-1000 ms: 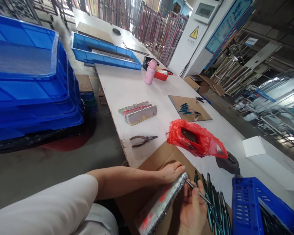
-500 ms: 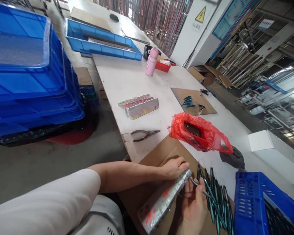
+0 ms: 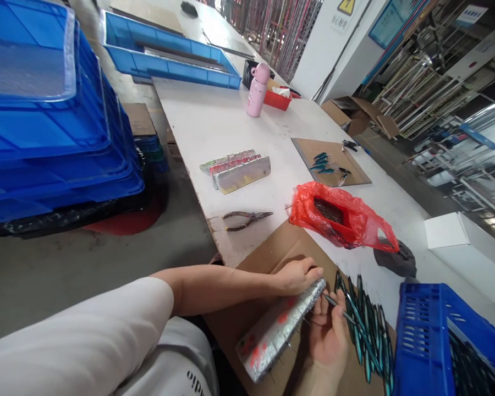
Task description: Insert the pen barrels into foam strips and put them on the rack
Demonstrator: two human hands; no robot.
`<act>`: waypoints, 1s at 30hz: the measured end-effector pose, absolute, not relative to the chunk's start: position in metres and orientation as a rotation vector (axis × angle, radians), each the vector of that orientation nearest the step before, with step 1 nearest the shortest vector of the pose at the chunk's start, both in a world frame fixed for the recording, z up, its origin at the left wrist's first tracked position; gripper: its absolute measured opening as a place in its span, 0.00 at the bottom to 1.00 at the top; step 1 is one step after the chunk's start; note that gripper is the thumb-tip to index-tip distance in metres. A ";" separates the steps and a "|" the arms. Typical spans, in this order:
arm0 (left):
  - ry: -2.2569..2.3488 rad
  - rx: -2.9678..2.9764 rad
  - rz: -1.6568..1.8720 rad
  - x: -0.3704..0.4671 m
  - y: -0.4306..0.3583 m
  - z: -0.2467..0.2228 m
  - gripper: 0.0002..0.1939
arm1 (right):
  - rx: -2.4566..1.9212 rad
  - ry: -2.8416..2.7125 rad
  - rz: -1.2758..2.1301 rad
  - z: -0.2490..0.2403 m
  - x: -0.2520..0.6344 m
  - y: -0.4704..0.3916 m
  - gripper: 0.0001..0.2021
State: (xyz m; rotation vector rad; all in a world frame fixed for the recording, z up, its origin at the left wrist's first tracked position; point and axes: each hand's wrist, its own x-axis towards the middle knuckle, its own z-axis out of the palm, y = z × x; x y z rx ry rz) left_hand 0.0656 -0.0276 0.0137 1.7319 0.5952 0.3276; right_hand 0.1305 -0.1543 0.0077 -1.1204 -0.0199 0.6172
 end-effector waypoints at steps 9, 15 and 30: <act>0.603 1.798 0.305 0.066 -0.027 0.013 0.21 | -1.110 -0.007 0.678 0.004 0.133 -0.156 0.18; 0.616 1.818 0.323 0.069 -0.028 0.009 0.21 | -1.108 -0.008 0.683 -0.002 0.136 -0.157 0.15; 0.617 1.816 0.320 0.070 -0.028 0.007 0.21 | -1.126 -0.027 0.684 -0.007 0.139 -0.160 0.15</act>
